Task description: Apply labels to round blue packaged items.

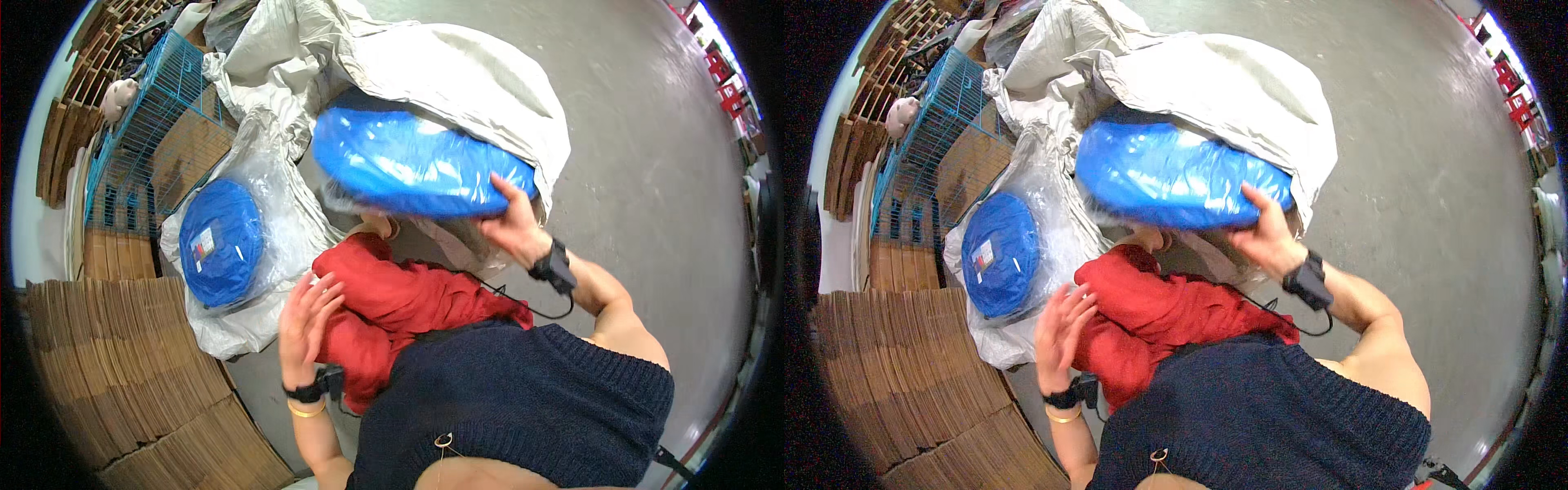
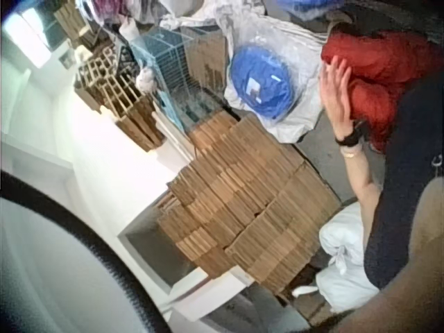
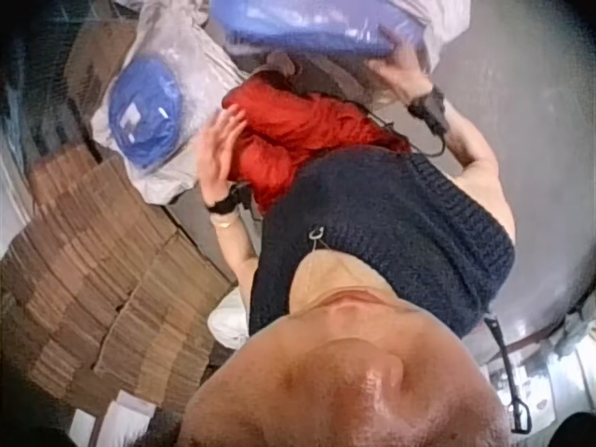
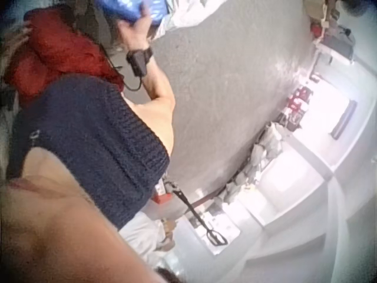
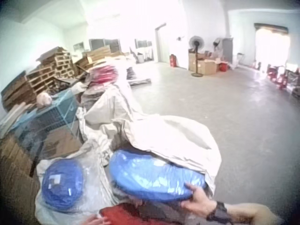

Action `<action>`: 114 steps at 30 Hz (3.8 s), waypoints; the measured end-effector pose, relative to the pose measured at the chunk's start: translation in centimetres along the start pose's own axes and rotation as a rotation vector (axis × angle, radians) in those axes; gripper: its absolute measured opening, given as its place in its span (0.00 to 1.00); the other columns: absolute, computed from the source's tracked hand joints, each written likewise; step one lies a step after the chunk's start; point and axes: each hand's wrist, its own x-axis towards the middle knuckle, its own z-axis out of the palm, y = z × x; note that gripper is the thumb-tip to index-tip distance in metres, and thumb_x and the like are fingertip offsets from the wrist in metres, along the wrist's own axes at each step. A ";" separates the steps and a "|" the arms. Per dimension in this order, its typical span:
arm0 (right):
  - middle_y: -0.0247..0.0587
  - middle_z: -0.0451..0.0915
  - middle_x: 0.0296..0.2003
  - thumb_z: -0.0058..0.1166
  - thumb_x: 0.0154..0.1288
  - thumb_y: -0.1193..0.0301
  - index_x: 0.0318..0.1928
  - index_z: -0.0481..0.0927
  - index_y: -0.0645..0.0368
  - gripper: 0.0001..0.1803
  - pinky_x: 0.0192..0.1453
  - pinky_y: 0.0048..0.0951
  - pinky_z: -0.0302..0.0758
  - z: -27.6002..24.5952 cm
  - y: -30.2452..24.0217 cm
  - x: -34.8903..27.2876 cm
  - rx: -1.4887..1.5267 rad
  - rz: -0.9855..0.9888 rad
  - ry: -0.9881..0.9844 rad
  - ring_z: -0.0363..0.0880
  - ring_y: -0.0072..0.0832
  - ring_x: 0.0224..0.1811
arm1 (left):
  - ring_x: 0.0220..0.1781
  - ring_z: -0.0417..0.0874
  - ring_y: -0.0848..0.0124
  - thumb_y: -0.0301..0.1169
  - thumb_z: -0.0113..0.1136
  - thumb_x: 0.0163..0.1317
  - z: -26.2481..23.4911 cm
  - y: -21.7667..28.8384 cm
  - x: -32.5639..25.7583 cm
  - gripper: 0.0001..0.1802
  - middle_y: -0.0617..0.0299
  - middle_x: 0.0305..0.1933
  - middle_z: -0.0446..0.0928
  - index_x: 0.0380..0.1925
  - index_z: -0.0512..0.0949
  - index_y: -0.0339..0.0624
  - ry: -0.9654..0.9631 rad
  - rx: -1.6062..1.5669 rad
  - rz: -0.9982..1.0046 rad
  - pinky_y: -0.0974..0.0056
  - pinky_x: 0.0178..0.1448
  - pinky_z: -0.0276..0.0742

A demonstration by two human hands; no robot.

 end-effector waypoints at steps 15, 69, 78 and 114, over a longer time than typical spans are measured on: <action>0.46 0.56 0.63 0.51 0.54 0.45 0.63 0.52 0.60 0.45 0.68 0.48 0.50 -5.8 0.1 -4.9 0.028 0.217 -0.422 0.54 0.40 0.65 | 0.46 0.76 0.62 0.29 0.61 0.51 3.5 -0.1 8.2 0.26 0.55 0.47 0.74 0.51 0.67 0.37 0.415 -0.171 -0.001 0.58 0.53 0.73; 0.38 0.75 0.38 0.43 0.67 0.62 0.44 0.74 0.63 0.16 0.45 0.26 0.70 12.6 -12.9 10.0 -0.850 -1.199 -0.412 0.72 0.26 0.40 | 0.52 0.71 0.60 0.37 0.56 0.53 -2.6 12.7 -16.3 0.30 0.55 0.53 0.69 0.55 0.64 0.36 0.801 0.283 0.909 0.56 0.58 0.66; 0.51 0.58 0.62 0.60 0.46 0.45 0.63 0.55 0.62 0.51 0.68 0.34 0.46 29.3 -10.1 -3.7 -1.511 -1.238 -1.308 0.52 0.37 0.67 | 0.48 0.73 0.68 0.18 0.65 0.45 4.5 15.2 -15.2 0.35 0.56 0.49 0.70 0.55 0.61 0.34 0.670 0.729 1.159 0.64 0.54 0.70; 0.51 0.79 0.27 0.56 0.50 0.59 0.31 0.79 0.63 0.18 0.37 0.38 0.75 35.5 17.9 -18.7 -1.651 -1.578 -1.923 0.79 0.43 0.32 | 0.52 0.70 0.62 0.64 0.38 0.57 1.0 22.1 -29.9 0.43 0.45 0.51 0.68 0.57 0.56 0.35 0.738 0.849 0.699 0.62 0.53 0.67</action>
